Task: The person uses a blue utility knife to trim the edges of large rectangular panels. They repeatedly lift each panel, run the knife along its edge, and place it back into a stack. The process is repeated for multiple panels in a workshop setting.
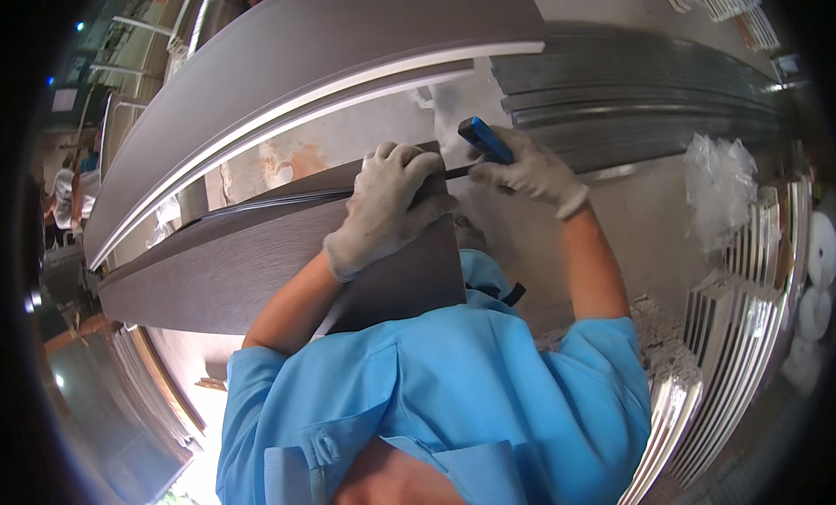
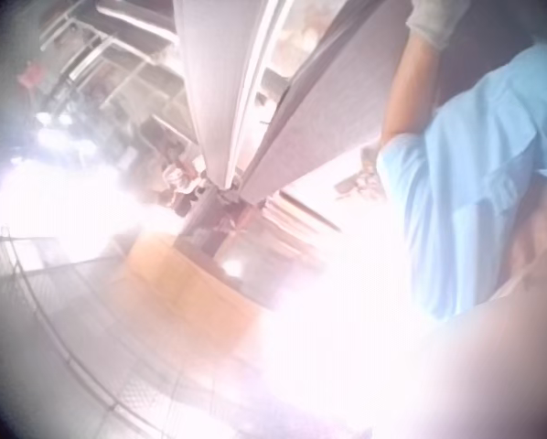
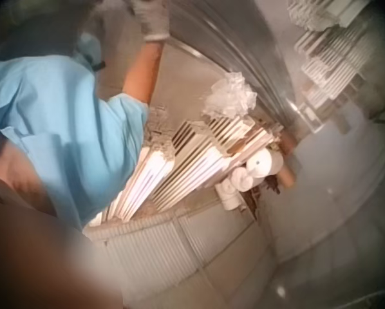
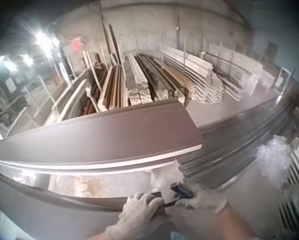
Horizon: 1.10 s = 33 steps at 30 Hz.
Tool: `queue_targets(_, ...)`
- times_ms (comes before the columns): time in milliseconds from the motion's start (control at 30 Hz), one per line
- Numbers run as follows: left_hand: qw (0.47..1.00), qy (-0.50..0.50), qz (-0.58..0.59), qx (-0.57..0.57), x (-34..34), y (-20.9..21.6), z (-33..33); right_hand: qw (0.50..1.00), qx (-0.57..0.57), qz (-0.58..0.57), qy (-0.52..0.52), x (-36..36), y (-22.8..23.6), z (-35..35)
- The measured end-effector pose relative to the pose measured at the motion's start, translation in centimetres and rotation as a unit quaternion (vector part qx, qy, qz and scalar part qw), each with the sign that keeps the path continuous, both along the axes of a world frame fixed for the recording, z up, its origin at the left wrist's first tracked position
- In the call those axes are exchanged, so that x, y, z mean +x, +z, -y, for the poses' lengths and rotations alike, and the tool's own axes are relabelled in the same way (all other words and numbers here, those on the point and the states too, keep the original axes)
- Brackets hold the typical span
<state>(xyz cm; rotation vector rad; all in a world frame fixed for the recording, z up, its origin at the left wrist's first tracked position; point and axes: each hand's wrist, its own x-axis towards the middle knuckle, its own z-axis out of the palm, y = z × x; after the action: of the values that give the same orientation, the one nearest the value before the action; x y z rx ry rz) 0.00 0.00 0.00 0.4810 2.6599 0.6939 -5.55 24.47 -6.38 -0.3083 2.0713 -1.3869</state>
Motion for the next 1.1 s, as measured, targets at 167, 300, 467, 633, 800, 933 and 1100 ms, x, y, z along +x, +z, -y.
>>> queue_targets(167,0.985,0.098,-0.141,0.005,2.7,-1.5,14.5,0.992,-0.024,-0.118,-0.048,-0.7,5.8,-0.7)
queue_targets(300,0.976,0.189,-0.111,-0.006,4.6,-0.6,24.6,0.933,-0.014,-0.340,0.117,-1.8,6.3,1.9)
queue_targets(467,0.944,0.105,-0.275,-0.152,4.8,-1.4,27.9,0.911,0.144,-0.336,0.192,-2.1,6.7,4.5)
queue_targets(633,0.945,0.236,-0.228,0.007,7.1,-0.7,30.3,0.874,0.139,-0.399,0.238,-3.1,5.7,4.4)
queue_targets(800,0.918,0.290,-0.269,0.040,7.3,-3.1,31.2,0.859,0.124,-0.424,0.258,-3.6,6.0,5.6)
queue_targets(933,0.912,0.312,-0.263,0.040,7.0,-4.3,31.1,0.863,0.171,-0.347,0.326,-3.7,6.7,10.8)
queue_targets(1100,0.908,0.320,-0.267,0.040,6.7,-4.5,30.9,0.811,0.168,-0.394,0.398,-2.8,5.6,23.1)
